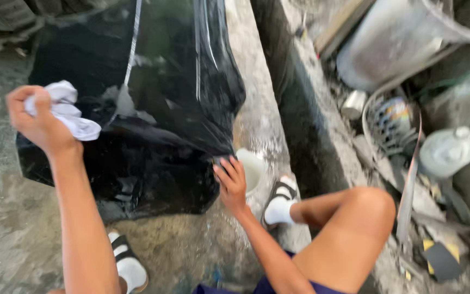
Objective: The person sits on the wet concrete floor and wets a black car bumper with water from a container, then scrubs its surface with a yellow sanding sponge while wiping with a white cloth. They work over different areas of the bumper, re-wetting the sponge and wiping residue as they go.
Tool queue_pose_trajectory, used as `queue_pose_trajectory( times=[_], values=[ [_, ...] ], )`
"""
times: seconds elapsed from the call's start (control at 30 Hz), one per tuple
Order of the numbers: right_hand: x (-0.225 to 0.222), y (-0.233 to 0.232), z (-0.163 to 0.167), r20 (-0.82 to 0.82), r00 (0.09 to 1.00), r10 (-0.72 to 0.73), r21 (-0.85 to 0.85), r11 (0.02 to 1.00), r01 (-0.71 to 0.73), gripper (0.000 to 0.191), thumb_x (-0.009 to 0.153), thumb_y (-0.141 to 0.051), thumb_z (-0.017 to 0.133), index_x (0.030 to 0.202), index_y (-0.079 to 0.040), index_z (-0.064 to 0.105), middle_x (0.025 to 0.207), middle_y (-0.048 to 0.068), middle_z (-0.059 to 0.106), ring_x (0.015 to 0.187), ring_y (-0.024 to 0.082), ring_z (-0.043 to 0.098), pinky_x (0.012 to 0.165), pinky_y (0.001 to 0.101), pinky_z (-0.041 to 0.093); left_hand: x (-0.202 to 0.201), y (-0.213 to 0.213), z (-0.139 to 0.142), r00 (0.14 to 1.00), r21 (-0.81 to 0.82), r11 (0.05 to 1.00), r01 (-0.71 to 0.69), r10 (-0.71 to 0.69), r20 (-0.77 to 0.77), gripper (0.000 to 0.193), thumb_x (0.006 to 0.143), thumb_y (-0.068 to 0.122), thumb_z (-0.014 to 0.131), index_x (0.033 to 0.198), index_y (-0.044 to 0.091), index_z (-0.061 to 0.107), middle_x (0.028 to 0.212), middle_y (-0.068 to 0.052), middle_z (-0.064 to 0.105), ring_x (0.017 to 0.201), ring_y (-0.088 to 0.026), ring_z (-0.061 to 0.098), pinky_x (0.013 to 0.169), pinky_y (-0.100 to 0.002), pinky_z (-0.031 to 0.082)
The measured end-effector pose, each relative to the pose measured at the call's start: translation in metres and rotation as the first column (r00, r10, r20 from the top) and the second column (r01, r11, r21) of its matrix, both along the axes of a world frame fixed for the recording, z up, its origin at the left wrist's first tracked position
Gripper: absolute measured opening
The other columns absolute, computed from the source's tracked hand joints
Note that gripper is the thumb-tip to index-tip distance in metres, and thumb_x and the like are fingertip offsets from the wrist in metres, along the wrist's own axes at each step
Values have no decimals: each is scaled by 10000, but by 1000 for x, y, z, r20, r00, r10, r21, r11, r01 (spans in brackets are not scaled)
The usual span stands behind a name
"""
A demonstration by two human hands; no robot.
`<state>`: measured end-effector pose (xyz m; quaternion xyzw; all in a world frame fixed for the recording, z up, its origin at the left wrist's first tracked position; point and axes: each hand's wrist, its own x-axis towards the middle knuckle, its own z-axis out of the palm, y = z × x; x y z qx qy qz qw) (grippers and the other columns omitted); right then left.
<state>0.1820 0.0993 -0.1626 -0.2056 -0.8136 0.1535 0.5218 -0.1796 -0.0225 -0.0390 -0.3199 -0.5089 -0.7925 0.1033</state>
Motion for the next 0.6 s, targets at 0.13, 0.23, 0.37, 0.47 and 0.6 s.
queue_pose_trajectory(
  times=[0.13,0.23,0.37,0.47,0.6],
  values=[
    [-15,5,-3,0,991,136,86,987,-135,405,810,31,756,1190,-109,739,1299,96,669,1285,401,573,1144,566,425,18,6,9,996,-1,1000,-11,11,87,82,1003,57,669,1044,23,606,964,-40,608,836,-156,623,748,-303,522],
    [-36,14,7,152,950,273,288,907,-307,355,869,-31,733,1206,-140,722,1310,76,666,1265,356,588,1153,575,424,25,0,19,985,-43,993,-113,106,-137,74,1049,18,681,1083,-19,627,1077,-82,651,945,-180,637,904,-334,555],
    [-19,50,33,516,841,163,634,587,-503,302,958,-126,721,1260,-122,711,1337,86,660,1273,322,596,1161,581,409,49,3,39,880,-272,905,-327,187,-437,114,957,7,703,1032,2,616,1012,-148,651,972,-316,657,910,-403,533],
    [-2,82,45,613,712,342,559,449,-697,366,916,-142,692,1277,-202,701,1394,-12,666,1327,222,607,1184,458,434,106,28,36,833,-320,875,-362,150,-532,99,960,105,756,1021,85,680,976,-114,693,898,-334,689,806,-424,547],
    [-11,84,38,568,727,386,525,510,-681,321,927,-175,662,1247,-167,689,1358,25,655,1305,258,580,1154,474,400,163,43,13,595,-620,635,-461,-297,-747,82,976,252,713,921,191,703,935,-27,694,860,-263,628,749,-434,448]
  ],
)
